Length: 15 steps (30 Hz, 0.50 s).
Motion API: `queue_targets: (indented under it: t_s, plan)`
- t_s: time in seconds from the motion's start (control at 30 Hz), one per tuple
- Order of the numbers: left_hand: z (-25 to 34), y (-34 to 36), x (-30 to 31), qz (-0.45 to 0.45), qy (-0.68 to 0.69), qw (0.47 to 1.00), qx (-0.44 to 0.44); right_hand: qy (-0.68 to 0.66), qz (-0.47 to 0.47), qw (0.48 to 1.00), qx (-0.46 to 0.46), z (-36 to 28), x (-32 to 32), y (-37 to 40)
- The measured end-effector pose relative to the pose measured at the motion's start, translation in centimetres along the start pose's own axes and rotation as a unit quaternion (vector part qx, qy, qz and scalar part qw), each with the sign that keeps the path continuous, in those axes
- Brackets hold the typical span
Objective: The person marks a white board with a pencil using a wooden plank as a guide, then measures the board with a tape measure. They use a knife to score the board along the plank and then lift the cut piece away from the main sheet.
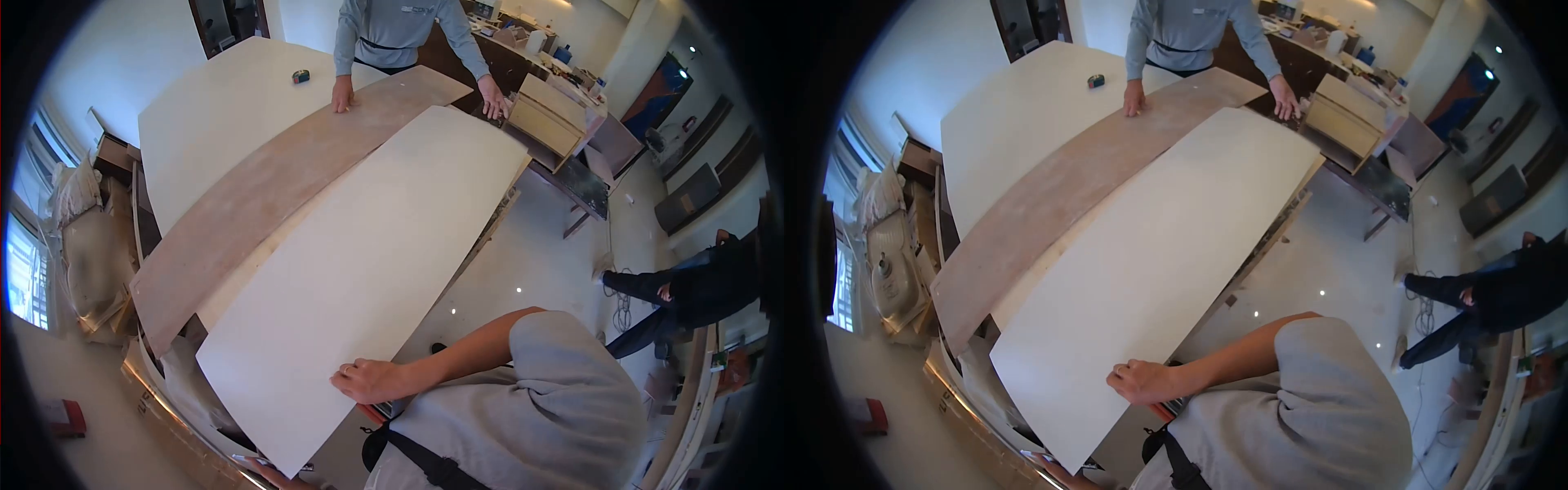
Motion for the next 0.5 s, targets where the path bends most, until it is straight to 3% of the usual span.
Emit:
queue_targets:
  t_s: [0.1,0.17,0.2,0.23,0.27,0.33,0.37,0.4,0.43,0.47,0.5]
  plan:
    - [-1.5,2.9,4.0,0.109,0.082,0.988,-0.075,-0.043,0.031,0.999,-0.012,-1.4,-3.9,1.3]
    - [-2.1,7.2,5.1,0.087,0.114,0.987,-0.072,-0.048,0.047,0.998,0.006,-1.4,-4.0,2.4]
    - [-2.7,9.3,3.9,0.019,0.117,0.992,-0.042,-0.05,0.055,0.997,0.018,-1.4,-4.3,2.8]
    - [-3.7,9.4,3.8,-0.129,0.145,0.981,-0.027,-0.083,0.011,0.996,0.016,-1.6,-6.7,3.5]
    - [-4.8,11.3,3.5,-0.043,0.194,0.98,-0.018,-0.109,-0.014,0.994,0.026,-1.7,-7.1,4.6]
    - [-7.5,10.3,6.3,-0.066,0.185,0.98,-0.005,-0.17,-0.069,0.981,0.066,-1.7,-7.9,6.1]
    - [-8.7,10.9,6.8,0.047,0.174,0.984,-0.007,-0.218,-0.052,0.974,0.047,-1.0,-6.2,7.3]
    - [-9.2,11.6,6.0,0.039,0.179,0.983,-0.032,-0.264,-0.039,0.963,0.03,0.5,-4.5,9.3]
    - [-10.5,10.6,7.5,0.078,0.195,0.978,-0.013,-0.322,-0.091,0.942,-0.031,2.3,-4.2,11.1]
    - [-11.3,10.9,8.2,0.178,0.147,0.973,-0.008,-0.349,-0.041,0.931,-0.097,4.8,-3.1,13.6]
    - [-11.8,11.2,8.3,0.229,0.142,0.963,-0.002,-0.395,-0.093,0.897,-0.175,7.4,-3.7,17.1]
Point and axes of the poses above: each hand's wrist, its own y-axis away from the middle knuckle, its own x-axis out of the back of the hand, z = x × y, the point moved 8 cm from there along -y, towards the middle knuckle, and after that the axes turned 1 degree about x, right-handed, at the moved point
